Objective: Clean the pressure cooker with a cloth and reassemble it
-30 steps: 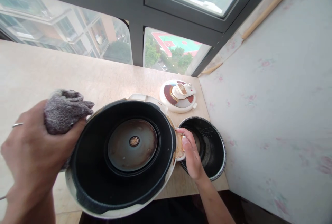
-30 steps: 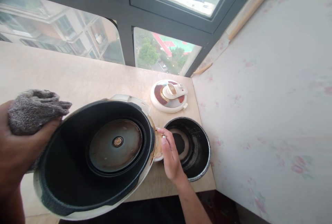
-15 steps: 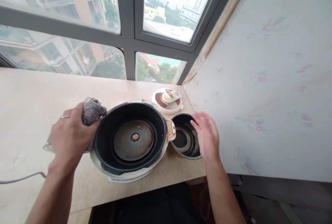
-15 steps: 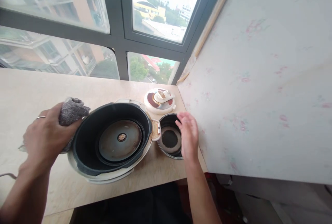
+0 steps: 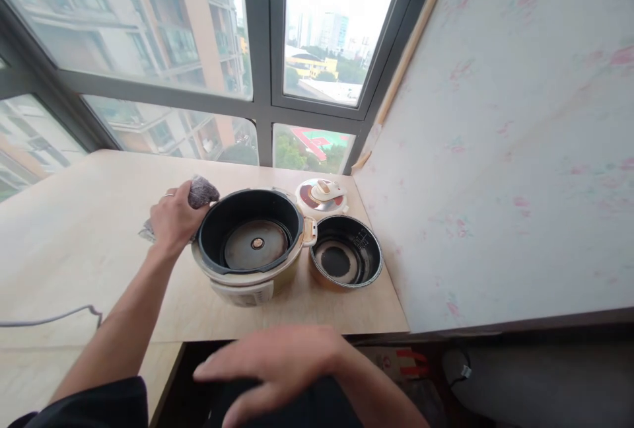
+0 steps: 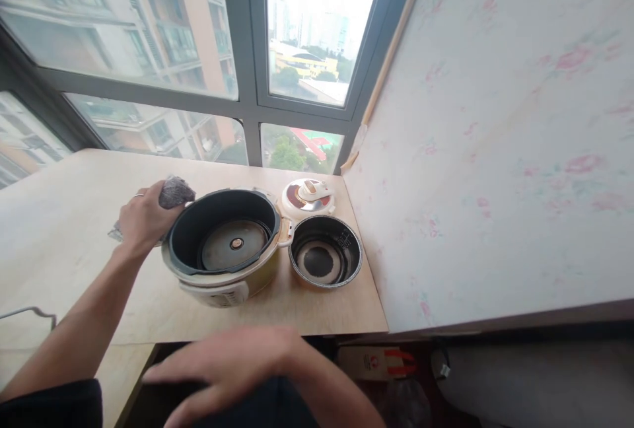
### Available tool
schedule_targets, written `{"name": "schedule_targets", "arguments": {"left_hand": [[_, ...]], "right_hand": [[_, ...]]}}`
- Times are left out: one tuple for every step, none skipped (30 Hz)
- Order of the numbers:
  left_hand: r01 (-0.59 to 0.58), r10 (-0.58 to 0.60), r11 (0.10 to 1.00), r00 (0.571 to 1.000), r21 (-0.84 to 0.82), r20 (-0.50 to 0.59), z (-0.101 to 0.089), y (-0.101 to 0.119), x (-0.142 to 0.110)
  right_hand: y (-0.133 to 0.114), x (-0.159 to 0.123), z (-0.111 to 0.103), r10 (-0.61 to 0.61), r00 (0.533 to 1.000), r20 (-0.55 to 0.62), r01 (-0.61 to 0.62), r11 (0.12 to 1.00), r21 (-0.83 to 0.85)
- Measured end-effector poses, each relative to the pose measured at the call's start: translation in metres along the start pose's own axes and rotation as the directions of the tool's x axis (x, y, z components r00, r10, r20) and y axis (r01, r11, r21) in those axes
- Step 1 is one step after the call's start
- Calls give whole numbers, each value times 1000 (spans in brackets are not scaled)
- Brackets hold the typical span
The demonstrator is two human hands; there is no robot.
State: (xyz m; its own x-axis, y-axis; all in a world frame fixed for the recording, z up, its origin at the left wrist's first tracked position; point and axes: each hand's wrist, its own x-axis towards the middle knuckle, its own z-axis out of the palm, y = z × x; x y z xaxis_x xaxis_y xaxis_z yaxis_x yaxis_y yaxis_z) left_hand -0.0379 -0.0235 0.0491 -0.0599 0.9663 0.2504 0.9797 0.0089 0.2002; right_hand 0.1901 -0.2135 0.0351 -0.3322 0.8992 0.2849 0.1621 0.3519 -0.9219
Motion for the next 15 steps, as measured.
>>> {"name": "schedule_targets", "arguments": {"left_hand": [[-19, 19, 1000, 999, -2, -27, -1, -1, -2], [-39, 38, 999, 998, -3, -54, -3, -1, -4], [-69, 69, 998, 995, -5, -73, -4, -2, -7], [-106, 105, 994, 991, -5, -80, -6, -2, -10], [-143, 143, 990, 987, -1, -76, -8, -1, -13], [-186, 186, 983, 981, 12, -52, -10, 2, -16], [-246, 246, 969, 969, 30, -8, -12, 6, -20], [-311, 309, 949, 950, 50, 46, -13, 11, -24], [-367, 359, 928, 927, 70, 109, -14, 18, -27], [-420, 402, 904, 899, 80, 171, -14, 25, -30], [-457, 431, 886, 873, 76, 230, -12, 34, -32], [-474, 439, 879, 850, 60, 291, -9, 43, -32], [-475, 434, 879, 828, 32, 356, -4, 53, -32], [-460, 417, 888, 807, 1, 418, 2, 62, -30], [-436, 398, 900, 787, -32, 472, 10, 72, -28]], "right_hand": [[7, -1, -8, -39, 973, 227, 37, 999, 13], [15, -2, -17, 19, 956, 293, -15, 1000, -15], [25, -3, -26, 124, 962, 245, -121, 992, -26], [36, -6, -36, 237, 957, 167, -240, 971, -3], [46, -9, -44, 312, 946, 91, -317, 947, 53], [56, -12, -51, 340, 940, 30, -341, 931, 134], [63, -16, -57, 364, 932, -6, -354, 909, 219], [69, -19, -62, 384, 923, -41, -356, 888, 291], [72, -22, -65, 395, 916, -71, -347, 868, 355], [74, -25, -66, 406, 908, -102, -335, 851, 405], [76, -26, -67, 417, 898, -140, -320, 838, 441], [76, -27, -68, 425, 886, -187, -300, 832, 467], [77, -27, -68, 432, 868, -246, -276, 830, 484], [78, -26, -69, 439, 843, -311, -253, 833, 491], [80, -25, -70, 445, 811, -380, -231, 840, 491]]}}
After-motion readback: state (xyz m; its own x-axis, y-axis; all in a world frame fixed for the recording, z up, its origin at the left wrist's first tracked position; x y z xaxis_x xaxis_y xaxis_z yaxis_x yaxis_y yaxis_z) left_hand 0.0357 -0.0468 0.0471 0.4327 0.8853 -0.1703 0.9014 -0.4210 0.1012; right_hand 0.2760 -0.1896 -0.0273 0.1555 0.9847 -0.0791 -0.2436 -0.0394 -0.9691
